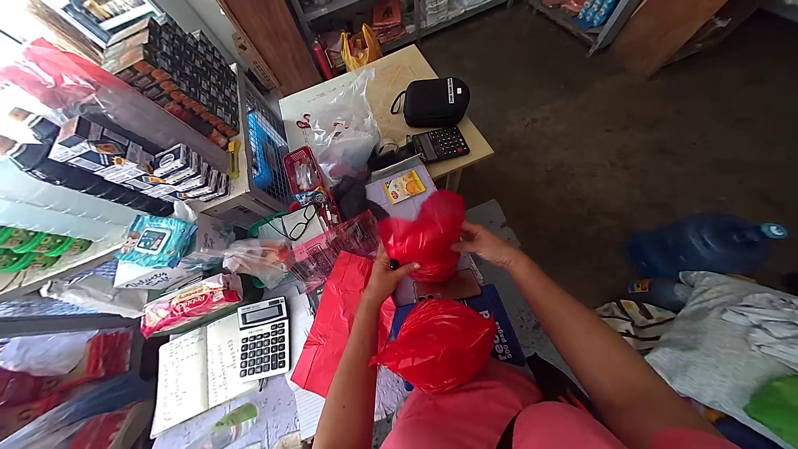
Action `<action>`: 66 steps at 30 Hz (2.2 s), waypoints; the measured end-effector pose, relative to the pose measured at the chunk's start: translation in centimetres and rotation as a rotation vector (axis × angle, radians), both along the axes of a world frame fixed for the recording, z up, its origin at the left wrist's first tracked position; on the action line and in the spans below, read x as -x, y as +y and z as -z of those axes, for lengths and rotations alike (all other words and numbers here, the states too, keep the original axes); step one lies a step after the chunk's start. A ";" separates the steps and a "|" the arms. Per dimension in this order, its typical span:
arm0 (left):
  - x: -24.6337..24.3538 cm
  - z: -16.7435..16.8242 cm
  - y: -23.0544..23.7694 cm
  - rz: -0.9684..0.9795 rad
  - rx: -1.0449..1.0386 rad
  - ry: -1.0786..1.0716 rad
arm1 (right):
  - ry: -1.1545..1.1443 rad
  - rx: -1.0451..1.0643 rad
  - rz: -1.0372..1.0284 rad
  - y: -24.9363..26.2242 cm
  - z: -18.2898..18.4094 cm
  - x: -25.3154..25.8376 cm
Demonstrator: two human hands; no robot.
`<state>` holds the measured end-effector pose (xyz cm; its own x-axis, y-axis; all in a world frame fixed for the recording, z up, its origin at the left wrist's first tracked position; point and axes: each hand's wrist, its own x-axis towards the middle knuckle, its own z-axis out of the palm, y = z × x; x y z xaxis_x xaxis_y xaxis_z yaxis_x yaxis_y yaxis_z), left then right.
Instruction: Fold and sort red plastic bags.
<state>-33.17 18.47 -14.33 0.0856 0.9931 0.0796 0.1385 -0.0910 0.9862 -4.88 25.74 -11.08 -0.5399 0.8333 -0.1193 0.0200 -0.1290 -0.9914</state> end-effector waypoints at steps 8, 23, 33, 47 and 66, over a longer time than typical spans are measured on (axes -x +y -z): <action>0.0 -3.3 -1.0 -0.005 0.010 -0.169 | 0.100 0.028 0.008 -0.7 -3.3 -1.0; 1.4 -0.7 -4.8 -0.232 0.098 0.018 | -0.085 -0.042 0.080 -1.7 -1.4 -2.9; 4.9 1.3 -10.3 -0.241 0.529 0.736 | -0.246 -0.016 0.096 -4.6 -2.5 -5.4; 5.2 1.9 -11.3 -0.326 0.432 0.755 | -0.360 -0.127 0.024 -5.4 -6.6 -5.5; 7.8 -14.2 -10.8 -0.507 -0.136 -0.433 | 0.012 -0.192 -0.162 -7.2 -13.9 2.8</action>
